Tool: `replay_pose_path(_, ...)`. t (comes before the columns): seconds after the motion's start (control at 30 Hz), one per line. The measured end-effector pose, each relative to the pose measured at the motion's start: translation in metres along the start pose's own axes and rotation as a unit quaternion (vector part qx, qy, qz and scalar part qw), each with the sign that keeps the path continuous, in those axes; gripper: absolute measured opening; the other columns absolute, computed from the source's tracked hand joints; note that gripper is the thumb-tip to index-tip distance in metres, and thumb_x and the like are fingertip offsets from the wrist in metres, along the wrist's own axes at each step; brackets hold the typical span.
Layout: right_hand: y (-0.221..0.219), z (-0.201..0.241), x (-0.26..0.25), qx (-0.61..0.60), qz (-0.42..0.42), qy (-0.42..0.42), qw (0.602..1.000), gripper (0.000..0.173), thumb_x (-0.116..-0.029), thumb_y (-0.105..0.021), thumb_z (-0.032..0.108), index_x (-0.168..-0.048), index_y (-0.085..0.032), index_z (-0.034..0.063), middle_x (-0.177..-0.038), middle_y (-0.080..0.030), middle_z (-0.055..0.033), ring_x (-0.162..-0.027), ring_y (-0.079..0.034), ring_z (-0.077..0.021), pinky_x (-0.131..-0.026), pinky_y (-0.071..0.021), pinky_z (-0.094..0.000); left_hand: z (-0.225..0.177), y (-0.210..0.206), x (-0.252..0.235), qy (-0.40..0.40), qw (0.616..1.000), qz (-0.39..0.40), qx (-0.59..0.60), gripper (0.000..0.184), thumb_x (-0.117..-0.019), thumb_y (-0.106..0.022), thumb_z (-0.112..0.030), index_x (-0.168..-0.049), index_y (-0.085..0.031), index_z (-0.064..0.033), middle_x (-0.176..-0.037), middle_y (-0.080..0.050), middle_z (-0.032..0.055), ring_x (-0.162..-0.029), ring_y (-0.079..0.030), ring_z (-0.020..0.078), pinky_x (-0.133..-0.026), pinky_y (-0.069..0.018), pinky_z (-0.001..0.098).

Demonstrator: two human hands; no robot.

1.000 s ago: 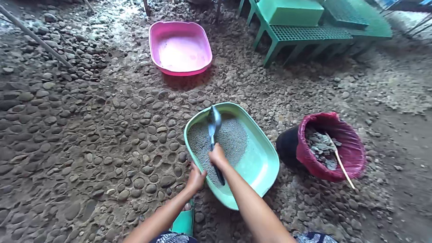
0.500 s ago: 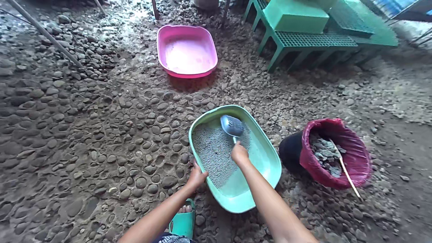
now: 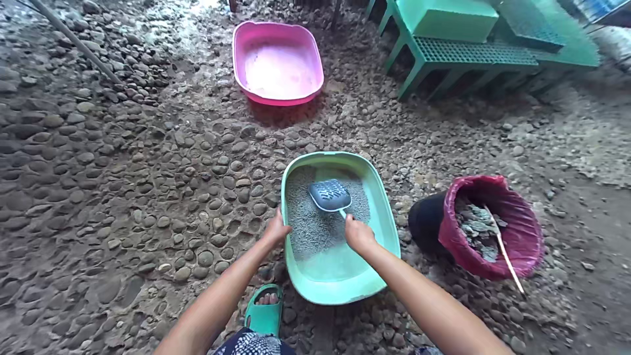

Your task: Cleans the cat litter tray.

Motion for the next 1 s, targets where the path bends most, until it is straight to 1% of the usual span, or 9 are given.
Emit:
replay_pose_path(0.13,0.018,0.004,-0.035,-0.014,-0.038,-0.025,0.999,0.044,-0.109,-0.036,0.01,-0.152,-0.038,0.0007,-0.135,-0.062,-0.0254,-0.126,-0.062,-0.0409,-0.1,-0.0508,-0.0573,-0.004,0.0,-0.004,0.007,1.0,-0.021,-0.005,0.091,-0.093,-0.065,-0.003,-0.164,-0.009,-0.0085,-0.136,-0.057,0.0315,-0.124,-0.059,0.0441,-0.104,-0.0467,0.0585)
replay_pose_path(0.27,-0.033,-0.037,0.024,-0.007,0.016,-0.028,0.999,0.045,-0.1067,-0.042,0.008,-0.151,-0.038,0.0016,-0.127,-0.065,-0.0264,-0.118,-0.066,-0.0434,-0.095,-0.0534,-0.0584,-0.007,-0.005,0.011,0.035,0.998,-0.05,-0.014,0.092,-0.094,-0.064,-0.005,-0.165,-0.008,-0.014,-0.131,-0.06,0.0317,-0.12,-0.061,0.0457,-0.102,-0.0479,0.0597)
replay_pose_path(0.37,-0.046,-0.057,0.041,0.021,0.037,-0.048,0.998,0.042,-0.1085,-0.038,0.009,-0.15,-0.04,0.0032,-0.126,-0.066,-0.0251,-0.119,-0.065,-0.0417,-0.097,-0.0532,-0.0549,-0.007,-0.005,0.01,0.041,0.998,-0.022,-0.043,0.094,-0.0938,-0.065,-0.006,-0.165,-0.004,-0.0135,-0.132,-0.06,0.0306,-0.121,-0.061,0.0449,-0.102,-0.048,0.0594)
replay_pose_path(0.47,-0.015,-0.043,-0.007,-0.026,-0.005,-0.036,0.999,0.043,-0.1089,-0.038,0.011,-0.15,-0.039,-0.0008,-0.13,-0.063,-0.0287,-0.122,-0.063,-0.0444,-0.098,-0.0517,-0.0594,-0.004,-0.003,0.006,0.023,0.998,-0.002,-0.051,0.097,-0.0914,-0.066,-0.004,-0.165,-0.002,-0.0111,-0.129,-0.06,0.0324,-0.118,-0.063,0.046,-0.1,-0.0488,0.0606)
replay_pose_path(0.57,0.007,-0.023,-0.046,-0.037,-0.03,-0.052,0.998,0.048,-0.1044,-0.045,0.007,-0.152,-0.036,0.0008,-0.133,-0.062,-0.0261,-0.124,-0.063,-0.0419,-0.099,-0.0521,-0.0579,-0.007,0.001,0.004,0.028,0.998,-0.026,-0.043,0.097,-0.0904,-0.068,-0.005,-0.165,-0.006,-0.0124,-0.128,-0.061,0.0315,-0.117,-0.063,0.0454,-0.099,-0.0496,0.0605)
replay_pose_path(0.67,-0.026,-0.04,-0.015,-0.029,0.008,-0.054,0.998,0.05,-0.1047,-0.046,0.008,-0.153,-0.035,0.0014,-0.131,-0.063,-0.0259,-0.121,-0.065,-0.0418,-0.097,-0.0535,-0.057,-0.003,0.002,0.01,0.044,0.998,-0.03,-0.045,0.092,-0.0921,-0.065,-0.004,-0.165,-0.009,-0.013,-0.131,-0.06,0.0312,-0.12,-0.062,0.0461,-0.1,-0.0483,0.0613)
replay_pose_path(0.8,-0.052,-0.076,0.031,0.007,0.055,-0.067,0.996,0.047,-0.106,-0.044,0.007,-0.152,-0.036,0.0012,-0.128,-0.064,-0.0274,-0.121,-0.064,-0.0434,-0.098,-0.0524,-0.0565,-0.005,0.004,0.014,0.05,0.996,-0.012,-0.071,0.095,-0.0936,-0.064,-0.005,-0.165,-0.002,-0.0156,-0.131,-0.06,0.0311,-0.12,-0.062,0.0461,-0.1,-0.0487,0.0609)
replay_pose_path(0.9,-0.031,-0.068,-0.011,-0.024,0.018,-0.071,0.997,0.047,-0.107,-0.041,0.008,-0.153,-0.034,0.0008,-0.131,-0.063,-0.028,-0.122,-0.063,-0.0443,-0.098,-0.0521,-0.0583,-0.005,0.002,0.019,0.049,0.996,-0.007,-0.069,0.096,-0.0947,-0.064,-0.006,-0.165,0.0,-0.015,-0.131,-0.059,0.0317,-0.12,-0.062,0.0461,-0.101,-0.048,0.0606)
replay_pose_path(1.0,-0.011,-0.038,-0.044,-0.053,-0.012,-0.075,0.996,0.056,-0.1032,-0.049,0.008,-0.156,-0.03,0.0034,-0.134,-0.062,-0.0259,-0.125,-0.063,-0.0416,-0.1,-0.052,-0.0576,-0.004,-0.013,0.024,0.04,0.999,-0.026,-0.027,0.096,-0.0947,-0.067,-0.011,-0.165,-0.001,-0.011,-0.13,-0.06,0.0316,-0.118,-0.063,0.0447,-0.101,-0.0485,0.0591)
Point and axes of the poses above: each hand's wrist, its own x-axis away from the middle knuckle, its own y-axis out of the back of the hand, z = x × y, the point moved 3 cm from there along -x, towards the middle knuckle
